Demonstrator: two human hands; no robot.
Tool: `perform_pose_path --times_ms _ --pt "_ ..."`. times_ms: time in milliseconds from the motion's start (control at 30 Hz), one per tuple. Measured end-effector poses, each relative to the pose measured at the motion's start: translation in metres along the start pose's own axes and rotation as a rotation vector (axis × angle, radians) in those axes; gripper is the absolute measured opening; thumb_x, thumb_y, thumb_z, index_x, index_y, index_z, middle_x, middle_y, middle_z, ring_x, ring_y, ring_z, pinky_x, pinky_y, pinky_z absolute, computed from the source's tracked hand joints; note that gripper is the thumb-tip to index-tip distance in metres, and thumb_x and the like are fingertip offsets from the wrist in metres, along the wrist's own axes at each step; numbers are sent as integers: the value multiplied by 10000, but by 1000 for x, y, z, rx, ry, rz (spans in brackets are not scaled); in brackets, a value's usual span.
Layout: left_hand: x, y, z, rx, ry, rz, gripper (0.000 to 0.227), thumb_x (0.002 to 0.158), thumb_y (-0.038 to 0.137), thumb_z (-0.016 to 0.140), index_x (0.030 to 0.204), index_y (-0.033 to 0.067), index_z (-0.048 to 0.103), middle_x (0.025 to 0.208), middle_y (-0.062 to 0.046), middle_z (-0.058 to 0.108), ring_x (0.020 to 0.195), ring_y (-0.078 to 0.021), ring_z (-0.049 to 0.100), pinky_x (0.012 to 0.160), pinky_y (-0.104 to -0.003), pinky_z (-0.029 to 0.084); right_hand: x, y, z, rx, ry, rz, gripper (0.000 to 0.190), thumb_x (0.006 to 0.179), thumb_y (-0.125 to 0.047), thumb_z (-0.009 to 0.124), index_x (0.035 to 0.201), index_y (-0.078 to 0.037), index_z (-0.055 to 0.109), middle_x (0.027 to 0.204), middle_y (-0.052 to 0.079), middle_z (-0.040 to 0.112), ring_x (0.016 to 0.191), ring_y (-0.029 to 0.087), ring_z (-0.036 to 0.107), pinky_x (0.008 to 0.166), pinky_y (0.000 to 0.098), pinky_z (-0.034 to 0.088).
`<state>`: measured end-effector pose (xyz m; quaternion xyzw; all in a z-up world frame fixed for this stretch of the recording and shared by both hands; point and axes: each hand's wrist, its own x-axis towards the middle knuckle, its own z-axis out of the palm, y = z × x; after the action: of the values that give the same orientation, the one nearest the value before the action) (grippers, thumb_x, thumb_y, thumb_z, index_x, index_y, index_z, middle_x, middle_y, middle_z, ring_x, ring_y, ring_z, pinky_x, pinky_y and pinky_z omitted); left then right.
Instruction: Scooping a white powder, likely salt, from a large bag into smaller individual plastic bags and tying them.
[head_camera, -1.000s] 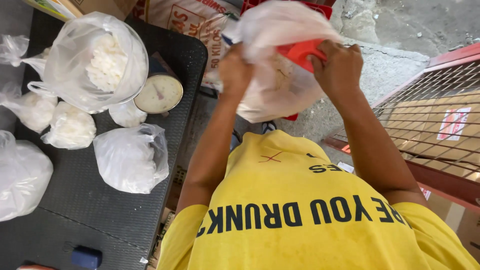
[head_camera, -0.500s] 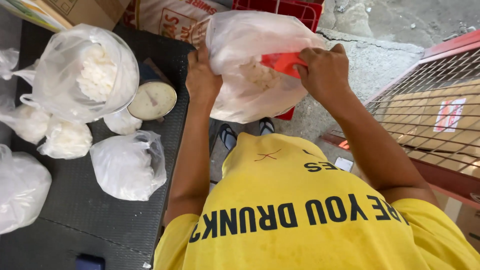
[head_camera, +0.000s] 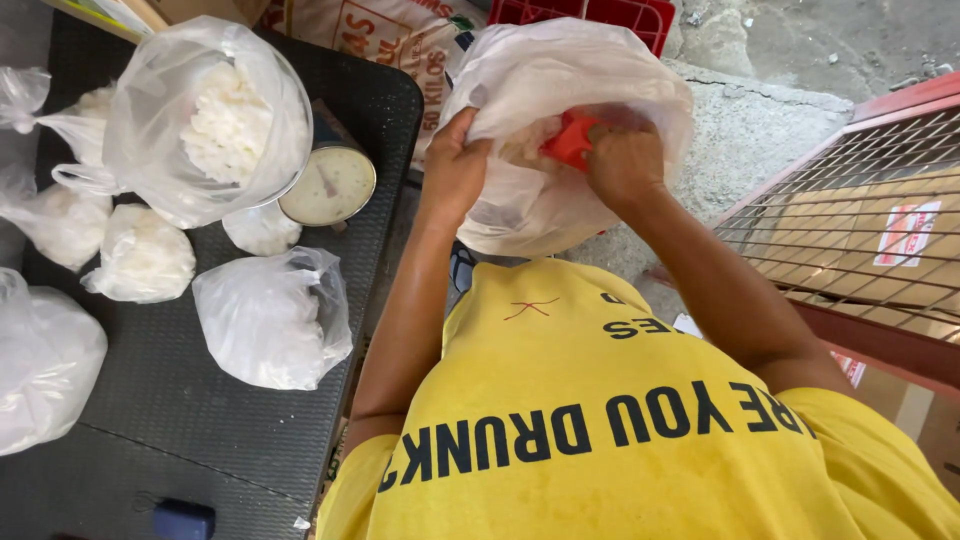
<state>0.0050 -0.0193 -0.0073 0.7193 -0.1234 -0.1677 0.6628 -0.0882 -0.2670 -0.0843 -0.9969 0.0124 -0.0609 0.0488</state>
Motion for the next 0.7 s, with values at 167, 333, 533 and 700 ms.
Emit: perform_pose_path --times_ms 167,333,533,700 --pt "-3 10 3 -90 -63 -21 260 951 87 683 1188 -15 718 1006 -23 765 864 -64 644 783 -239 530 -5 -14 1 82 74 92 238 821 -308 773 944 -107 741 922 153 737 910 363 687 833 485 493" --pt "-11 18 3 -132 -161 -98 290 988 241 707 1126 -10 749 932 13 753 801 -36 609 724 -227 515 -6 -29 14 166 75 198 259 841 -319 784 978 -102 753 938 171 738 861 382 689 805 500 501" --pt "-9 31 -13 -22 -155 -55 367 1023 350 668 1074 1 769 822 44 685 733 -24 512 667 -226 474 -8 -34 8 318 105 245 249 872 -288 791 1026 -96 756 911 174 734 811 391 691 737 494 529" --pt "-4 19 -10 -105 -83 17 379 1026 358 674 1113 0 763 846 67 683 749 -14 503 677 -219 467 -32 -35 -38 364 234 219 276 892 -305 804 1039 -77 752 966 164 756 817 386 708 719 463 554"
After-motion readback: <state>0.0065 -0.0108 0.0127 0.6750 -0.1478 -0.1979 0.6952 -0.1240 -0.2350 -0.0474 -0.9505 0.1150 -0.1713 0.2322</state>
